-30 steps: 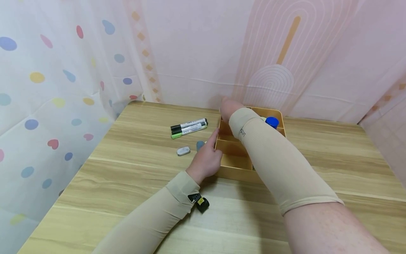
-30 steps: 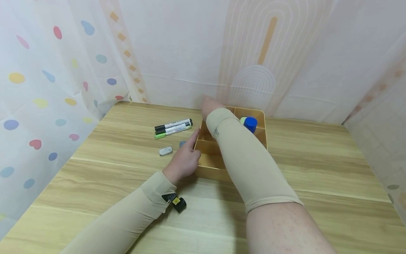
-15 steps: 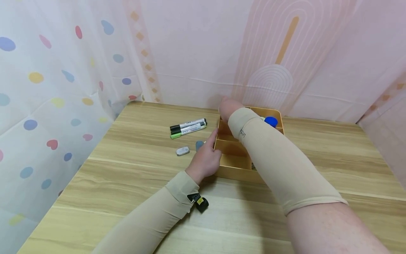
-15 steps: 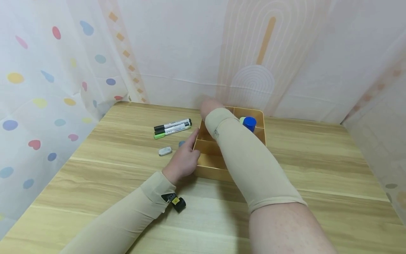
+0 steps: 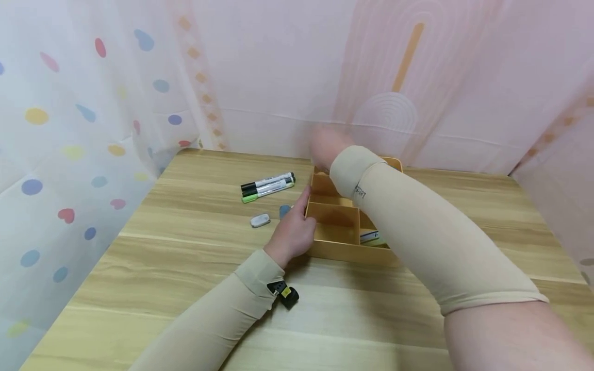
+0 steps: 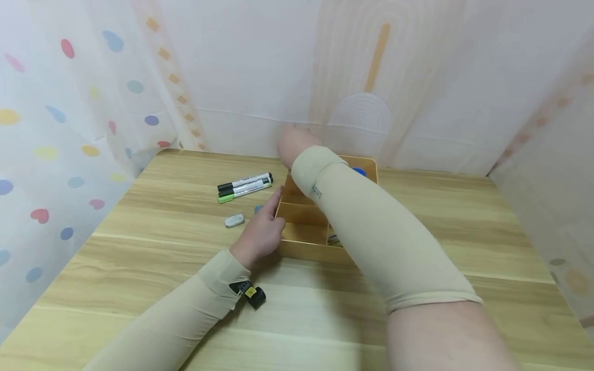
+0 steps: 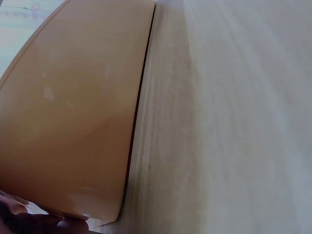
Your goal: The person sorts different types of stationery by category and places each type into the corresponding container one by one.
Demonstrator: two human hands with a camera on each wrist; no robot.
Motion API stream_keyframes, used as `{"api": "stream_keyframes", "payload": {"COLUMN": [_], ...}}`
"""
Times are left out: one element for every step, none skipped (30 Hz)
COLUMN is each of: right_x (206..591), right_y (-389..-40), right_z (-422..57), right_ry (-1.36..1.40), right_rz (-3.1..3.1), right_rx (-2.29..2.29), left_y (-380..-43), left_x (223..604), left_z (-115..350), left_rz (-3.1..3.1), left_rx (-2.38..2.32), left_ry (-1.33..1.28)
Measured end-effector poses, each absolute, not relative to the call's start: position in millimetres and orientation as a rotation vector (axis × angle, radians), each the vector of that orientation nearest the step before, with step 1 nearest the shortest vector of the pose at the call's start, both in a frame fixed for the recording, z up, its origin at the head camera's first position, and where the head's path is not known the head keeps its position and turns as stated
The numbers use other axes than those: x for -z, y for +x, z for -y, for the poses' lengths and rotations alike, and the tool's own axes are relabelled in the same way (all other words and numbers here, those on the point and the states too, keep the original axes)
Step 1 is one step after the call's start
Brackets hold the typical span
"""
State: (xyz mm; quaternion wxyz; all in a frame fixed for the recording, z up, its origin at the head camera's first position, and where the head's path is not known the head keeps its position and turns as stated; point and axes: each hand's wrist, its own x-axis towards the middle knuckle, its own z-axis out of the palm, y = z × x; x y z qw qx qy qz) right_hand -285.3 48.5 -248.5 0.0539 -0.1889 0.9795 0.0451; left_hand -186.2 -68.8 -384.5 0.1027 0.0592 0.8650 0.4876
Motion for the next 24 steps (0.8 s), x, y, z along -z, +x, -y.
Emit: {"api": "stream_keyframes", "payload": {"right_x": [244.7,241.4,238.2,234.9,231.7,228.6,225.4,222.2,218.6,215.2,212.3,209.3,206.7,204.3,202.2,200.3,198.5,197.0,195.8,194.4,193.0,191.8,190.9,189.8], "right_y": [-283.6,-282.1,-281.2,-280.1,-279.2,-278.2,-277.1,-276.1,-274.8,-273.0,-271.6,-270.1,-268.7,-267.1,-265.7,-264.3,-263.0,-261.5,-260.1,-258.5,-257.2,-256.1,-255.2,-254.6], "right_z": [-49.0,-50.0,-50.8,-51.7,-52.7,-53.9,-55.2,-56.8,-58.7,-60.9,-63.5,-66.6,-69.9,-73.7,-78.0,-82.4,-87.2,-92.3,-97.3,-102.6,-107.9,-113.2,-118.5,-123.8], "right_ry": [-0.572,-0.569,-0.572,-0.573,-0.576,-0.584,-0.576,-0.567,-0.562,-0.551,-0.540,-0.526,-0.507,-0.507,-0.505,-0.491,-0.485,-0.466,-0.437,-0.404,-0.365,-0.328,-0.286,-0.248], "right_rz": [-2.980,-2.979,-2.980,-2.978,-2.971,-2.965,-2.968,-2.966,-2.969,-2.969,-2.971,-2.976,-2.980,-2.985,-2.990,-2.990,-2.992,-2.990,-2.987,-2.982,-2.975,-2.970,-2.965,-2.964], "right_rx": [-0.147,-0.156,-0.159,-0.155,-0.147,-0.136,-0.099,-0.072,-0.049,-0.025,-0.006,0.018,0.059,0.070,0.088,0.121,0.133,0.152,0.181,0.210,0.237,0.259,0.290,0.330], "left_y": [-186.5,-186.8,-187.0,-187.1,-187.3,-187.3,-187.4,-187.5,-187.6,-187.6,-187.6,-187.5,-187.5,-187.4,-187.2,-187.3,-187.3,-187.2,-187.1,-187.0,-186.8,-186.7,-186.5,-186.4], "left_x": [384.6,384.8,384.9,385.0,385.1,385.0,384.8,384.7,384.6,384.5,384.4,384.3,384.2,384.3,384.3,384.5,384.4,384.2,383.9,383.9,383.6,383.5,383.0,383.0], "left_z": [69.2,69.3,69.6,69.8,70.1,70.3,70.4,70.5,70.5,70.5,70.4,70.3,70.1,70.0,69.9,69.7,69.6,69.5,69.4,69.4,69.5,69.5,69.5,69.7], "left_rz": [-2.556,-2.559,-2.561,-2.564,-2.564,-2.567,-2.568,-2.567,-2.564,-2.560,-2.555,-2.550,-2.545,-2.538,-2.535,-2.531,-2.531,-2.533,-2.533,-2.531,-2.533,-2.530,-2.529,-2.528], "left_rx": [-1.438,-1.438,-1.437,-1.434,-1.434,-1.433,-1.434,-1.436,-1.438,-1.442,-1.446,-1.450,-1.453,-1.456,-1.455,-1.457,-1.458,-1.457,-1.457,-1.459,-1.458,-1.460,-1.462,-1.463], "left_ry": [0.176,0.176,0.172,0.170,0.170,0.166,0.163,0.161,0.157,0.153,0.147,0.141,0.136,0.133,0.128,0.126,0.125,0.125,0.125,0.127,0.127,0.129,0.131,0.133]}}
